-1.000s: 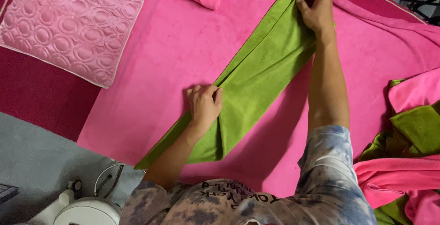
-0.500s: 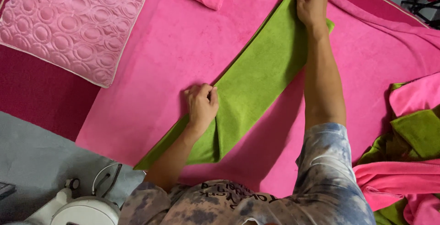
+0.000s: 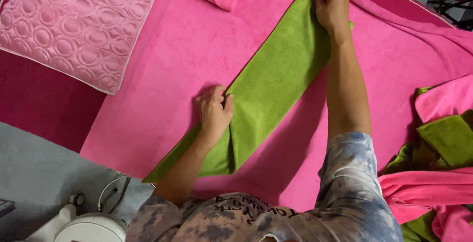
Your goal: The person folds a green towel on a pink surface. They smooth the towel, fold it into a long strip, and then roll it tightly into a compact bundle.
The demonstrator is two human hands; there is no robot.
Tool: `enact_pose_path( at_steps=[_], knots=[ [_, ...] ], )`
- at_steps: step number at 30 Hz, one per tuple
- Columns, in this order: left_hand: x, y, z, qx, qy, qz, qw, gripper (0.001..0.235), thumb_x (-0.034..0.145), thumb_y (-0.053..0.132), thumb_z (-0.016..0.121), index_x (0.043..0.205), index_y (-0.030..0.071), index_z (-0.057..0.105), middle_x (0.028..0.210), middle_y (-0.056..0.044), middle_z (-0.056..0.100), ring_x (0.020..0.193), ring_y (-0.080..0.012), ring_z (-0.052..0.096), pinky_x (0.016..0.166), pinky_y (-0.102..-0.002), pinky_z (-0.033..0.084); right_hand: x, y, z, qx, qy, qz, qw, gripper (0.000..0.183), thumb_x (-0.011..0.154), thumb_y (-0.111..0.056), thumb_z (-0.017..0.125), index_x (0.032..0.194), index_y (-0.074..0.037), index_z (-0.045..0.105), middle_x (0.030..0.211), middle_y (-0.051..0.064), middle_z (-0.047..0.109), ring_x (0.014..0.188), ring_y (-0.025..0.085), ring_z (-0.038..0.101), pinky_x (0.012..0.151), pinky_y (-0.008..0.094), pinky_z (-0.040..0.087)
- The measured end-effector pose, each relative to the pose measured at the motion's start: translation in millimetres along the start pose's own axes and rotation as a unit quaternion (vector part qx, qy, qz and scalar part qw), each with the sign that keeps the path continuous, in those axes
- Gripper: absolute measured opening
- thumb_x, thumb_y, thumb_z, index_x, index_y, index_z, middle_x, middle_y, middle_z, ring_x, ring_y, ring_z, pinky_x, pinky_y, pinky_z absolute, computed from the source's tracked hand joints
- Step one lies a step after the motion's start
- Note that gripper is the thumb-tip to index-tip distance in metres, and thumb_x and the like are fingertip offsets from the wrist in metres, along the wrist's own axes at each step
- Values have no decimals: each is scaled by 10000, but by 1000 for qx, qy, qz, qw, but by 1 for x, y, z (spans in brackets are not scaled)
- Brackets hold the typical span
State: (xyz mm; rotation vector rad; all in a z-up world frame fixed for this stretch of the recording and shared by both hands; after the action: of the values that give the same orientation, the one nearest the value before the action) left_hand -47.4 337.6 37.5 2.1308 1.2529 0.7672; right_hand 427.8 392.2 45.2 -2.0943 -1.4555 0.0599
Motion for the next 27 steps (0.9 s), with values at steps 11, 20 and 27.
enact_pose_path(
  at_steps=[11,20,27],
  knots=[
    [-4,-1,0,-4,-14,-6,1000,201,913,219,769,1090,170,688,856,-33,745,932,-300,682,861,-489,405,-3,0,-11,36,-1,1,999,30,1043,-105,718,1032,-83,700,834,44,655,737,184,568,642,402,441],
    [3,3,4,23,-37,-7,999,156,925,276,763,932,160,658,772,-30,709,855,-332,652,818,-511,403,4,-16,-2,-29,-43,26,998,138,937,-215,807,1000,-124,725,823,51,718,727,224,652,639,429,500],
    [3,5,4,17,-43,19,999,115,932,252,741,936,171,660,787,-26,713,860,-345,637,779,-525,388,-4,-12,-17,28,-9,71,997,165,1095,-180,783,1017,-132,645,815,21,616,713,158,534,600,389,436]
  ],
)
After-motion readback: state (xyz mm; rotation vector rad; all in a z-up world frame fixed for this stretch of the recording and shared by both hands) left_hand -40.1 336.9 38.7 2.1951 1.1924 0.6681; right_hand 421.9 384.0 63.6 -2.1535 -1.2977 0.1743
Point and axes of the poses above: each hand's wrist, its own x-axis towards the middle knuckle, its own z-axis out of the palm, y = z × x, the point moved 10 cm from there along x, towards the middle knuckle
